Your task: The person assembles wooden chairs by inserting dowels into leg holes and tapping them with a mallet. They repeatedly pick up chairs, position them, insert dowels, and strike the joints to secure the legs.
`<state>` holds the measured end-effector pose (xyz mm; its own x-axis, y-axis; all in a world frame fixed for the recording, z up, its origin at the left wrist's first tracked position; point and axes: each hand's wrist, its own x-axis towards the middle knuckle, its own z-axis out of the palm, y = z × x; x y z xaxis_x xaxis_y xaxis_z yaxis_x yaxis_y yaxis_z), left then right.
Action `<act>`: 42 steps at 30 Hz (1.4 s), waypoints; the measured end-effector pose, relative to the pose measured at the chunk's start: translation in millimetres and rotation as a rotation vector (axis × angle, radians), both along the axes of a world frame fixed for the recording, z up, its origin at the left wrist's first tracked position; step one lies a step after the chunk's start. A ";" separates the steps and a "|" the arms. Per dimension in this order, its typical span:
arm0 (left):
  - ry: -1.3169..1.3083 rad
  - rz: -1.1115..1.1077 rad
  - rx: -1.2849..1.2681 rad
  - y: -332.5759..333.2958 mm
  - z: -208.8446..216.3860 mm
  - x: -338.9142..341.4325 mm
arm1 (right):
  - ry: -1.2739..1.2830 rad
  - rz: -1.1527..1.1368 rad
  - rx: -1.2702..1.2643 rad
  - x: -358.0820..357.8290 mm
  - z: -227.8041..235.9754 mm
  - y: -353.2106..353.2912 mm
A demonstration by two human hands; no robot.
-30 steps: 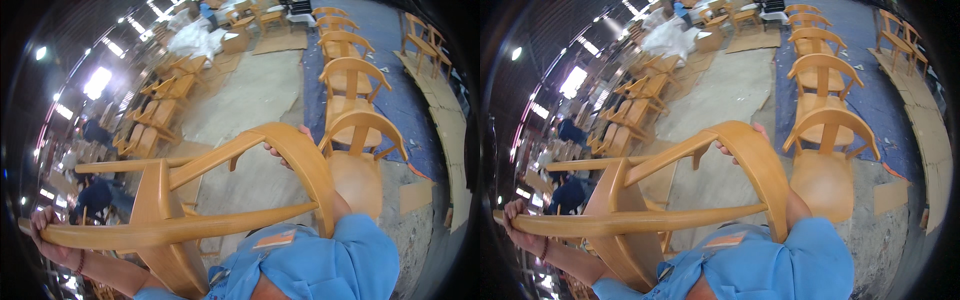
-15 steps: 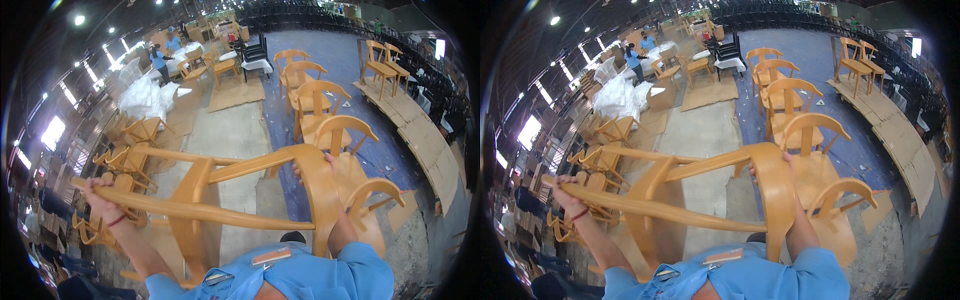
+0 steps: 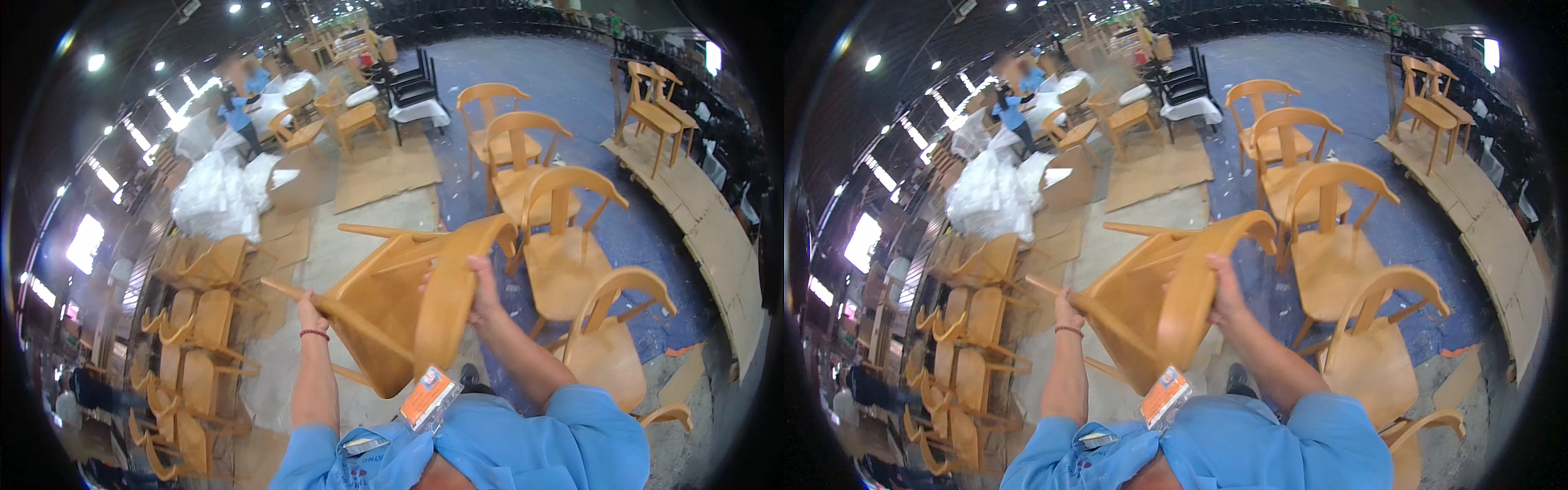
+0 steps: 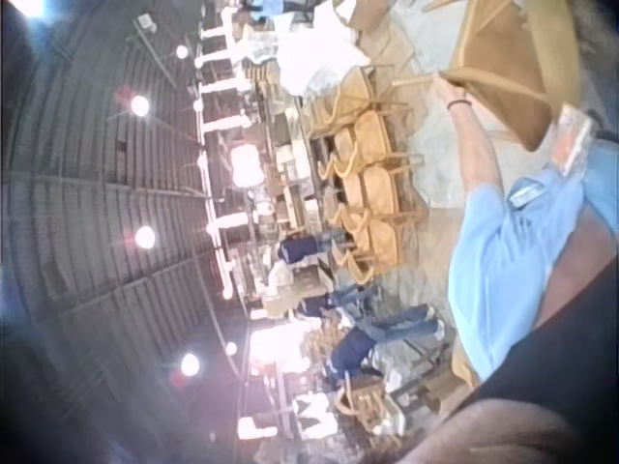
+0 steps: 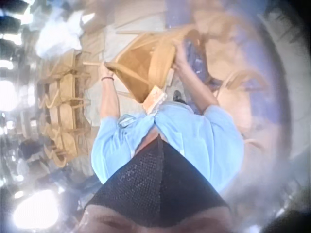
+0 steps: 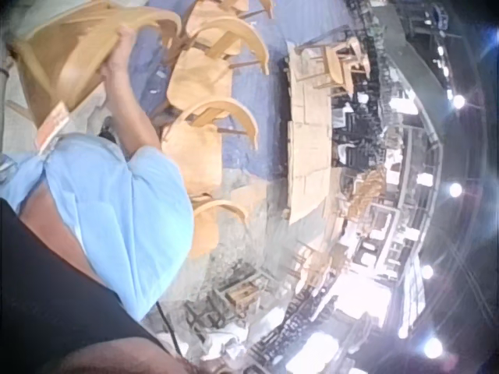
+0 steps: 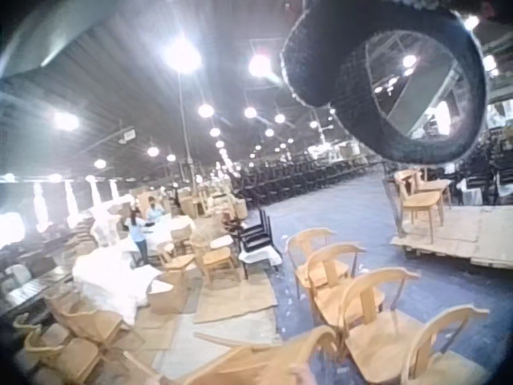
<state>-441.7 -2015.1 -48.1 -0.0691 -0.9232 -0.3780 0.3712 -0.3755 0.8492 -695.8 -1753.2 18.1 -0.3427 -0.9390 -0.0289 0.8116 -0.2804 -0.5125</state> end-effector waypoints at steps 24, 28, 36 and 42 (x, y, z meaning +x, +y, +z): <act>-0.370 -0.952 -0.445 -396.7 -70.6 -351.2 | 0.280 -0.486 0.362 -278.1 -97.5 -639.3; -0.481 -1.087 -0.377 -488.3 -82.1 -425.5 | 0.410 -0.592 0.562 -364.8 -142.2 -719.2; -1.038 -0.705 -0.527 -646.6 -138.1 -605.5 | 0.367 -0.729 0.758 -517.4 -148.3 -901.6; -0.965 -0.728 -0.349 -754.0 -160.4 -693.8 | 1.262 -0.414 0.802 -623.3 -219.2 -899.9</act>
<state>-1135.5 -2769.0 -208.5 -0.4354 -0.8479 -0.3026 -0.6539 0.0669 0.7536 -1319.2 -2653.1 -201.1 -0.7539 -0.6559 0.0370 -0.3093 0.3047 -0.9008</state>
